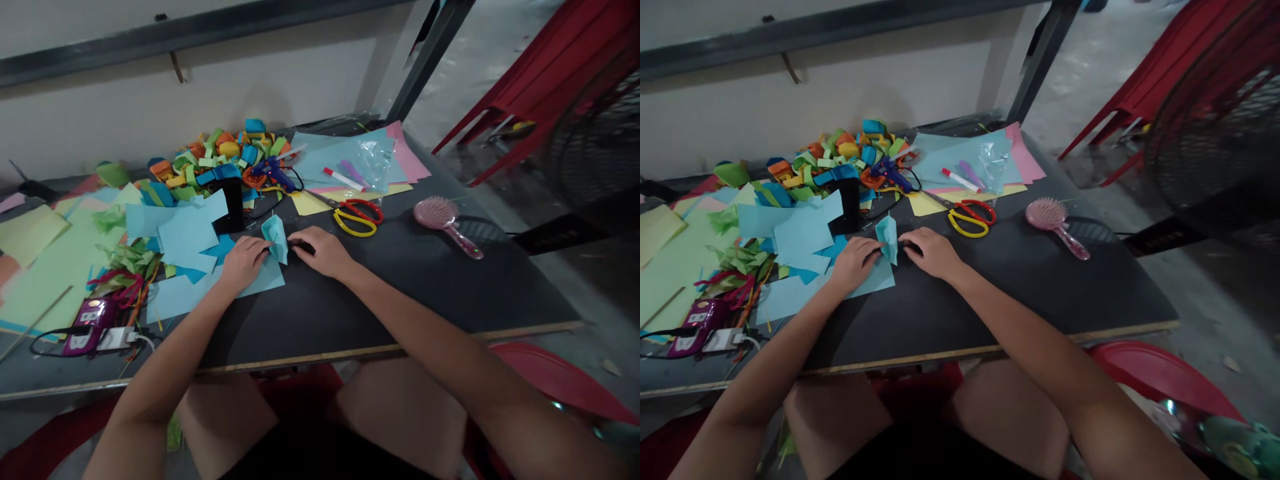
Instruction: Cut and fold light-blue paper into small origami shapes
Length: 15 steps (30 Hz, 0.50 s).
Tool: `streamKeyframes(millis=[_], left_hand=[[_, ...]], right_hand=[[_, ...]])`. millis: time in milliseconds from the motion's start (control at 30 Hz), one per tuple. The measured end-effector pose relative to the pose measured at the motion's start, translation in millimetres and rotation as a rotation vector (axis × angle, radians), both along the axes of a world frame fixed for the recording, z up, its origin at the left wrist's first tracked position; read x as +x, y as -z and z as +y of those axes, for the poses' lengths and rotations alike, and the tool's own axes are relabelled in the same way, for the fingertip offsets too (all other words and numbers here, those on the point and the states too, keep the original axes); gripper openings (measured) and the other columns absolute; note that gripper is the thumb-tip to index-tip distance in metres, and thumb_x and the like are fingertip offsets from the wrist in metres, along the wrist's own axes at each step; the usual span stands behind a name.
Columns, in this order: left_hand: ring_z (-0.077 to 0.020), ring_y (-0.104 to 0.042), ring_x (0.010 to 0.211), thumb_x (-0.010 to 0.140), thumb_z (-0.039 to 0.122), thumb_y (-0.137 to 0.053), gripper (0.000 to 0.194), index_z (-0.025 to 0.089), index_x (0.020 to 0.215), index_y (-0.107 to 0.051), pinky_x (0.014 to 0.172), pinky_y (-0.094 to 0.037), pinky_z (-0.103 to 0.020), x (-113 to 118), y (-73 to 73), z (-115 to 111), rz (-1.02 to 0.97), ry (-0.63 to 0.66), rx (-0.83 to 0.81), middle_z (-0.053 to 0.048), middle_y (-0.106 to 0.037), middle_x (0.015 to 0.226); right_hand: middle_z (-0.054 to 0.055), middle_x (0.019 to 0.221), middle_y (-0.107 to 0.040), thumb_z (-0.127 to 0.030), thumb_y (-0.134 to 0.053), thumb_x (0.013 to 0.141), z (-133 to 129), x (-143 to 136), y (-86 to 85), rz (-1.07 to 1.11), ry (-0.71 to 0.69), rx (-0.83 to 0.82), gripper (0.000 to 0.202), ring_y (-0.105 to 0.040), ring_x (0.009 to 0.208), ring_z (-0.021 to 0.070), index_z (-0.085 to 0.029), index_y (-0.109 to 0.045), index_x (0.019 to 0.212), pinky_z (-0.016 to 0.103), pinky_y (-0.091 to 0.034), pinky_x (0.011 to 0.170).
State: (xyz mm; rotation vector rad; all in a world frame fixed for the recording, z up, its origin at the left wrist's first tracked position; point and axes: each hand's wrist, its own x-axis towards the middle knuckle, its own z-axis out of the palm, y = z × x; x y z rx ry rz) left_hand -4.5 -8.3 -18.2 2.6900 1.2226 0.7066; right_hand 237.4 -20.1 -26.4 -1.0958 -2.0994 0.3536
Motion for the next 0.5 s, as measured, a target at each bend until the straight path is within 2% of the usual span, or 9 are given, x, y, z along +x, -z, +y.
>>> streamKeyframes(millis=[133,233,367,500], left_hand=[[-0.0233,-0.063,0.101,0.098,0.024,-0.049,0.023,0.017,0.111,-0.067,0.088,-0.054,-0.039,3,-1.5,-1,-0.001,0.03,0.01,-0.01,-0.072,0.105],[-0.022,-0.064,0.099,0.098,0.021,-0.047,0.021,0.017,0.104,-0.067,0.088,-0.053,-0.037,4,-3.0,-1,0.013,0.053,0.045,-0.008,-0.072,0.101],[-0.0217,-0.063,0.095,0.1,0.019,-0.042,0.025,0.015,0.099,-0.066,0.087,-0.052,-0.036,6,-2.7,-2,0.049,0.041,0.126,-0.009,-0.071,0.097],[-0.0219,-0.062,0.098,0.1,0.019,-0.044,0.023,0.017,0.101,-0.066,0.088,-0.051,-0.036,7,-1.7,-2,0.057,0.01,0.091,-0.008,-0.07,0.099]], right_hand=[[0.007,0.095,-0.07,-0.022,-0.055,0.09,-1,2,0.2,0.022,0.047,-0.057,0.035,-0.066,0.094,0.0227,-0.023,-0.06,0.125,0.035,-0.054,0.08],[0.009,0.103,-0.07,-0.022,-0.048,0.095,-2,1,-0.2,-0.023,0.006,-0.036,0.035,-0.066,0.098,0.023,-0.025,-0.059,0.128,0.037,-0.053,0.084],[0.009,0.11,-0.072,-0.027,-0.045,0.099,2,0,0.1,-0.079,-0.154,-0.004,0.03,-0.065,0.101,0.0228,-0.025,-0.065,0.122,0.037,-0.051,0.088],[0.009,0.103,-0.072,-0.028,-0.052,0.096,22,-5,0.1,-0.079,-0.205,-0.04,0.024,-0.064,0.097,0.022,-0.022,-0.07,0.111,0.035,-0.05,0.086]])
